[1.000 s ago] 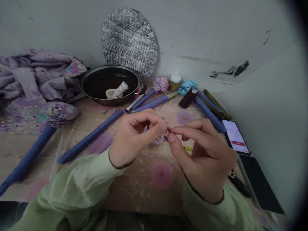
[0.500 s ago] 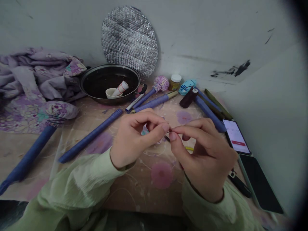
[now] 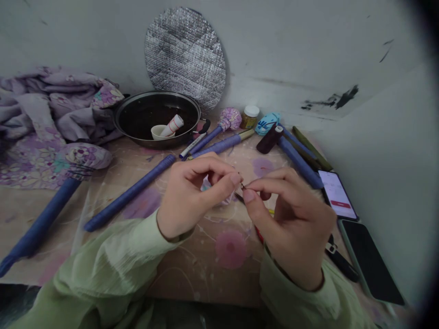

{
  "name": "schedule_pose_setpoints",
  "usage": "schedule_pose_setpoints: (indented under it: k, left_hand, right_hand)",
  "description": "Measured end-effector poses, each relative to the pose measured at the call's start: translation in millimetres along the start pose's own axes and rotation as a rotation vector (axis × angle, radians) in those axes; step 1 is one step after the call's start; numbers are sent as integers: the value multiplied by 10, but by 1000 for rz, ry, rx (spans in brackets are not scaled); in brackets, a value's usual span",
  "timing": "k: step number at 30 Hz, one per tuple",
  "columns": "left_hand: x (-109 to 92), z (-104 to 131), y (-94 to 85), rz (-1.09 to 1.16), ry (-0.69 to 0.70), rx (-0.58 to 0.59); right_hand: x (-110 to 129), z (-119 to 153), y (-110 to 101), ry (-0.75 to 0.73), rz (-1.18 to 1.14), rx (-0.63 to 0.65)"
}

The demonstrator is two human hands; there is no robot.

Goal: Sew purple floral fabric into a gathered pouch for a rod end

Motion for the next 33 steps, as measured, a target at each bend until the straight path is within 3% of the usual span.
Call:
schedule_pose_setpoints:
  k: [10,15,20,26,33]
  left_hand:
    - [4,5,-9,1,19,14]
    - [7,0,-18,20,27,15]
    - [4,0,0,3,17,40]
    - [-30,-3,16,-20,32,57]
    - [-37,-8,18,-31,35,60]
  right_hand:
    - [-13,5,-12,49,-57,44]
    - [-173,-25,-3,200,-387,76]
    - [-317,-17,106,439,-722,237]
    - [-331,18,209,640,-850,385]
    - [-317,9,203,726,-919,327]
Point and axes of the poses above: each hand's wrist, its own z-axis away from the middle knuckle, its own y-axis out of the palm, x = y × z, the point moved 3 cm from there along -z, towards the middle knuckle, and after that the axes turned 6 degrees about -y, right-handed, at the moved point
